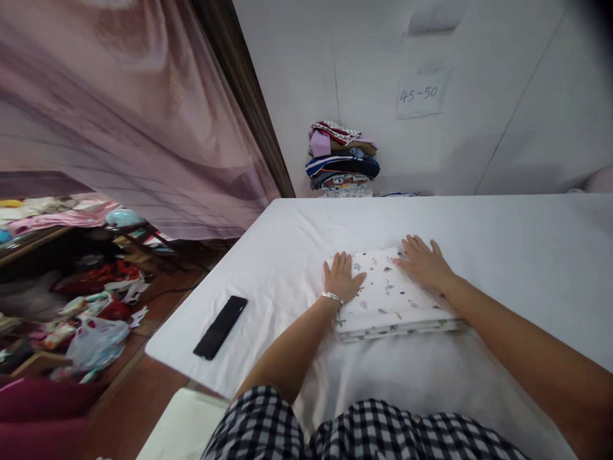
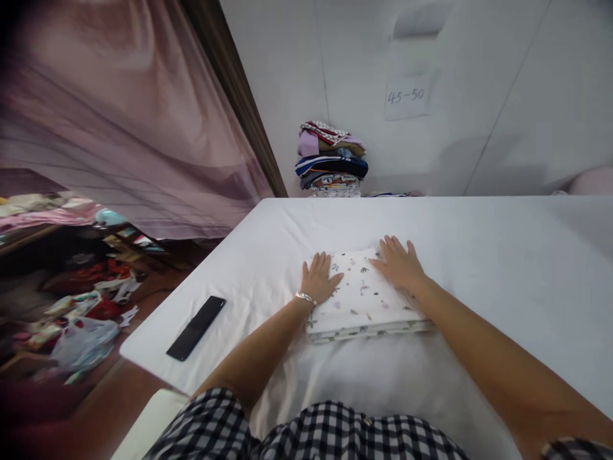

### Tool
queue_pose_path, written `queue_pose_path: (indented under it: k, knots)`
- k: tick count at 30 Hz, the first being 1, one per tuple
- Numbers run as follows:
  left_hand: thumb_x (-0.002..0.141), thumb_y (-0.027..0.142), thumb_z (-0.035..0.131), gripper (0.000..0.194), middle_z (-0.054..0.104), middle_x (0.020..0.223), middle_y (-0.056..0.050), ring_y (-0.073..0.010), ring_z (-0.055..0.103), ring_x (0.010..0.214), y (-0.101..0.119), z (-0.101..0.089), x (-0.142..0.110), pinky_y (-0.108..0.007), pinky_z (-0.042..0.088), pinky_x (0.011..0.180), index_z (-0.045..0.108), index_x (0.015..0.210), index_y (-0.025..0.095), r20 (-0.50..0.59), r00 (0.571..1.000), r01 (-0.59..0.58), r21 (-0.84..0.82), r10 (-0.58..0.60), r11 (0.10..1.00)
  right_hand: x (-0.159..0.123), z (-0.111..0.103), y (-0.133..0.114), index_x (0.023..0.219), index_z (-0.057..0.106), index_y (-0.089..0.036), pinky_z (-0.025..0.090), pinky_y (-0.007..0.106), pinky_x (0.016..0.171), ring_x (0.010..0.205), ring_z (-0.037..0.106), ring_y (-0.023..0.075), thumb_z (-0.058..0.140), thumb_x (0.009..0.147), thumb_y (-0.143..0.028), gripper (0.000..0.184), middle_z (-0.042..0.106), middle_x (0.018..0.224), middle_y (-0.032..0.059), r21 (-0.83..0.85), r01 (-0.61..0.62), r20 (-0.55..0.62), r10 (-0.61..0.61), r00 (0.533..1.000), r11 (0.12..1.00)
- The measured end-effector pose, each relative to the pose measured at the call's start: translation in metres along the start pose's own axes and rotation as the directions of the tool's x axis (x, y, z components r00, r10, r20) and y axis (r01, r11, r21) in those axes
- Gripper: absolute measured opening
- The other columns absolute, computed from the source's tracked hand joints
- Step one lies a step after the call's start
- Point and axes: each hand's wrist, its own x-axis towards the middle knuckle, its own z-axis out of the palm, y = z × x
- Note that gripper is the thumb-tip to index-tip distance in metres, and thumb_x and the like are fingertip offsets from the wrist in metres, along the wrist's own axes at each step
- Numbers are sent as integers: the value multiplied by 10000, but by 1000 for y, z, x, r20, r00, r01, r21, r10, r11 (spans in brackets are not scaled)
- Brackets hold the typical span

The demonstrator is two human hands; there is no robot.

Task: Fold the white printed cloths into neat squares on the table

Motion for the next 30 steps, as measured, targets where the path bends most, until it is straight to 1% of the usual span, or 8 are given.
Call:
queue_pose_path:
  k: [6,11,14,18,21,25,27,30]
  knots:
    - [889,621,304,693,243,1530,-100,-287,159,1420,0,1,0,-605,154,1108,287,1445,208,-4,1000,-12,-15,12,1000,5,10,9,1440,311,-165,169,559,1103,1411,158,297,172,870,-645,758,236,1539,101,31,-4,37,3,999,1000]
    - [882,634,324,713,221,1536,-105,-291,136,1425,1,-13,3,-601,139,1113,273,1448,203,69,998,19,-57,-15,998,-1,-16,-1,1427,331,-142,172,571,1096,1411,152,310,197,894,-580,703,232,1537,123,74,-33,119,24,993,997]
    - [886,634,330,717,179,1547,-107,-289,95,1432,6,-23,-14,-589,121,1122,267,1451,195,-5,999,-34,-57,34,998,-23,-26,-11,1453,291,-168,129,545,1117,1417,131,302,219,904,-568,684,207,1547,106,91,85,34,-88,996,992]
    - [882,624,368,682,251,1528,-96,-295,163,1419,15,-20,-55,-583,152,1122,317,1429,219,7,970,-244,-20,244,970,-67,-16,-18,1477,246,-240,100,515,1133,1413,162,278,249,907,-578,662,245,1539,58,85,275,-4,-276,961,958]
    - [898,615,333,648,299,1510,-86,-286,203,1409,18,-10,-74,-582,159,1123,343,1416,226,50,961,-270,-37,272,962,-85,-3,-18,1464,282,-236,95,505,1138,1410,181,259,248,910,-588,656,268,1530,65,70,287,43,-290,956,955]
    - [900,603,351,634,308,1506,-83,-282,211,1406,16,-8,-74,-581,154,1123,359,1407,224,51,965,-254,-66,257,965,-84,-3,-17,1458,306,-235,89,524,1138,1411,167,271,259,911,-582,649,262,1530,60,120,254,68,-263,962,960]
    - [909,567,378,576,345,1489,-74,-270,239,1397,15,-12,-73,-573,167,1119,399,1379,235,20,965,-258,-91,261,962,-84,-9,-17,1454,319,-263,120,521,1139,1406,189,266,272,913,-569,623,283,1522,39,211,226,67,-245,967,951]
    - [908,516,441,469,478,1396,-66,-245,352,1335,18,-20,-81,-524,205,1116,512,1283,243,-95,955,-292,-142,281,946,-94,-19,-14,1420,388,-303,256,477,1119,1378,281,243,304,920,-537,558,371,1481,7,380,233,-28,-241,970,895]
